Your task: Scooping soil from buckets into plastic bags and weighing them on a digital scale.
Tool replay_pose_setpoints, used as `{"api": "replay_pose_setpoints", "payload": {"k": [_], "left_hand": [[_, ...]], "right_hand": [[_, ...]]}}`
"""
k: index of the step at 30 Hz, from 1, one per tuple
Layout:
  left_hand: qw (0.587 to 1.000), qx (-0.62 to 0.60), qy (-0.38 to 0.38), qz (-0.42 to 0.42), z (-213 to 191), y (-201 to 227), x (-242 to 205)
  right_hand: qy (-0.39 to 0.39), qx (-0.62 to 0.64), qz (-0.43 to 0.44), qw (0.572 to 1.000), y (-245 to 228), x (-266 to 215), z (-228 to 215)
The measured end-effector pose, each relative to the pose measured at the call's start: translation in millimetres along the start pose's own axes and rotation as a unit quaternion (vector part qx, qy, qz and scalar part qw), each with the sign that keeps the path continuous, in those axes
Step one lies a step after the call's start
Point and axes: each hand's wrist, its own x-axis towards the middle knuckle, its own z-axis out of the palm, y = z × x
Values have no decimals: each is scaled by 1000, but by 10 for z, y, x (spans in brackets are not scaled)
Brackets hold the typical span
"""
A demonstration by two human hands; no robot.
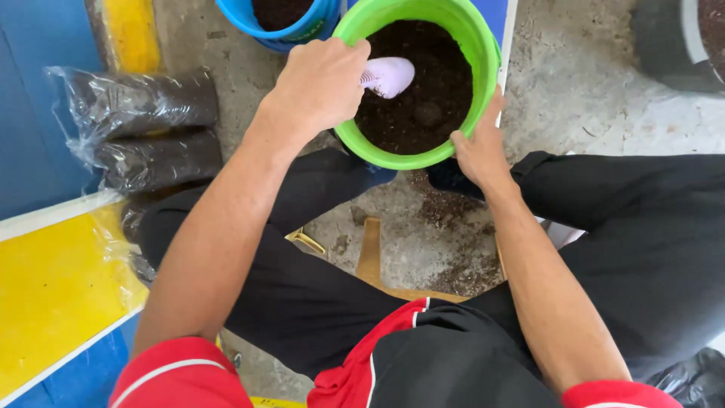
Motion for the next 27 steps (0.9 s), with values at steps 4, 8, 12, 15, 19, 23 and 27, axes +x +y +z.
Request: {"api": "replay_pose_setpoints", "payload": {"k": [4,8,12,15,19,23,27], "left_hand": [[997,-62,-21,-41,893,115,333],[993,-89,59,-53,1372,349,628],[998,3,34,-54,828,365,396],[995,-26,53,-84,66,517,265],[990,-61,34,-125,886,642,626],[993,-51,53,-96,1596,564,960],[992,-27,70,-97,665,548,582]], "right_hand": [[-11,32,119,992,-147,33,-16],[-5,16,92,996,-51,100,-25],[-19,52,142,988,-168,36,-7],[-3,80,84,993,-96,26,23],[12,59,53,997,-142,21,-18],[8,17,73,997,-61,58,19],[-3,128,82,988,-191,26,-32]]}}
